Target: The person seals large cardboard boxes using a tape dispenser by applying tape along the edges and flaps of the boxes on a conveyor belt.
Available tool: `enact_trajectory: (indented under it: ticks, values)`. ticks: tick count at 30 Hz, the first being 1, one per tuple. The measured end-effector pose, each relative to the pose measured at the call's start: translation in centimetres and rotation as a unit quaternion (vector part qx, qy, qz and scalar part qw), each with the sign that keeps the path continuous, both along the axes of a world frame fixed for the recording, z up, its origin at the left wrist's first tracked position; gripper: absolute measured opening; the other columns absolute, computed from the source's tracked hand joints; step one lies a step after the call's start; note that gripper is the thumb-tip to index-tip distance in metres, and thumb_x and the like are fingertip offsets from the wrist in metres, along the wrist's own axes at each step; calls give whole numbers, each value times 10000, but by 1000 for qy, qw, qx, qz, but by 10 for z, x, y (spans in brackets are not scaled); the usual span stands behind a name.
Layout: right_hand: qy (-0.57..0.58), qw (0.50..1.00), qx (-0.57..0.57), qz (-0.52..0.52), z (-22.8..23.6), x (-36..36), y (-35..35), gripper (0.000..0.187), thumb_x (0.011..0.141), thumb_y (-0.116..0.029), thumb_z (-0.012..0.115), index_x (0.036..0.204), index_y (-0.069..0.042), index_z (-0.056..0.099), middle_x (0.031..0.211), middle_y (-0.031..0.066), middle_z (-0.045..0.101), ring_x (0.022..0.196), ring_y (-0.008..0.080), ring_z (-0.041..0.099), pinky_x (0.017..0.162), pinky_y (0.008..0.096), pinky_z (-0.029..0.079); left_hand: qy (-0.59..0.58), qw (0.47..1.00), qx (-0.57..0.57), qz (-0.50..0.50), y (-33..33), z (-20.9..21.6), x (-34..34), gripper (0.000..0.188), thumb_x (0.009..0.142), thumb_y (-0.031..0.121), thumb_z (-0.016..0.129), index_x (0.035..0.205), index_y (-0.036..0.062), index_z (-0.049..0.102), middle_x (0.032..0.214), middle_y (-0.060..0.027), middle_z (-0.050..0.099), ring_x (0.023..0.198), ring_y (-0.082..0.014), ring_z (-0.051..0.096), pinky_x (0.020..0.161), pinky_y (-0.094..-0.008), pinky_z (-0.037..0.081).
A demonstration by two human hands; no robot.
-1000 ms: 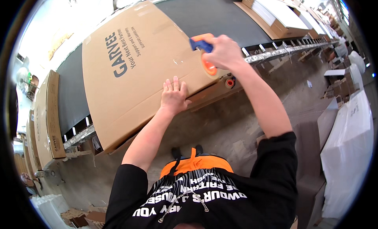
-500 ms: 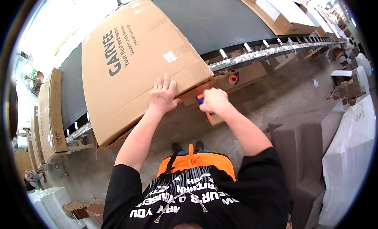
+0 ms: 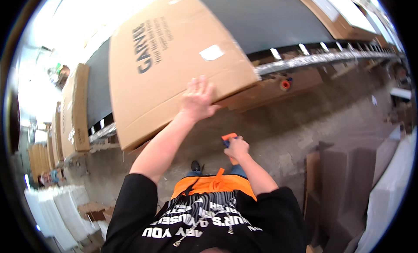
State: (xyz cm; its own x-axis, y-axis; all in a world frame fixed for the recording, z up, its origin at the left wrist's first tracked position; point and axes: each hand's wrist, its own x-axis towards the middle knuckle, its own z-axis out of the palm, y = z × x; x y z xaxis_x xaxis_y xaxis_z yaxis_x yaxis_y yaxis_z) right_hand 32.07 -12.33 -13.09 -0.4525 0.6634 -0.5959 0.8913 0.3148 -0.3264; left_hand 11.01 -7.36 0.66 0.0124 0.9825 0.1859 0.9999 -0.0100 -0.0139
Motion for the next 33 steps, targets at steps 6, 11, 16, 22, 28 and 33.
enact_trajectory:
  ticks: [6, 11, 16, 22, 28, 33]
  values:
    - [-2, 992, 81, -100, 14, -9, -64, 567, 765, -399, 669, 1292, -197, 619, 1136, 195, 616, 983, 400, 666, 873, 470, 546, 13, 998, 21, -60, -27, -3, -12, 759, 737, 347, 786, 1350, 32, 468, 1485, -249, 402, 1353, -453, 409, 1129, -518, 344]
    - [22, 972, 133, -191, 33, -24, -123, 583, 725, -327, 700, 1285, -185, 628, 1098, 190, 624, 986, 405, 651, 859, 486, 537, -2, 998, 61, -19, -194, 18, -129, 845, 661, 235, 830, 1382, 43, 434, 1417, -198, 437, 1320, -361, 420, 1116, -492, 340]
    - [124, 959, 217, -136, 112, -80, -165, 537, 687, -259, 687, 1211, -143, 656, 1060, 164, 633, 933, 398, 649, 823, 481, 538, -44, 998, 19, 28, -310, 6, -236, 997, 649, 507, 828, 1381, -62, 461, 1445, -297, 437, 1376, -434, 393, 1175, -488, 275]
    - [255, 888, 382, 17, 251, -236, -161, 441, 740, -212, 674, 1175, -137, 662, 1115, 170, 618, 893, 389, 668, 767, 464, 551, -122, 980, 155, 42, -314, -31, -250, 825, 594, 414, 858, 1238, -38, 608, 1310, -244, 591, 1276, -378, 534, 1104, -457, 408]
    - [71, 945, 309, 76, 288, -365, -112, 372, 747, -271, 628, 1076, -119, 711, 1029, 203, 686, 907, 376, 682, 813, 440, 550, -165, 962, 214, 45, -309, -37, -246, 788, 531, 398, 888, 1192, 31, 667, 1272, -168, 641, 1234, -340, 580, 1054, -412, 469]
    - [-74, 966, 149, 196, 278, -338, -149, 326, 714, -263, 602, 914, -44, 737, 931, 200, 718, 931, 337, 699, 849, 413, 556, -175, 956, 231, 49, -319, -41, -258, 781, 497, 366, 894, 1170, 30, 682, 1255, -173, 650, 1226, -341, 586, 1067, -427, 458]
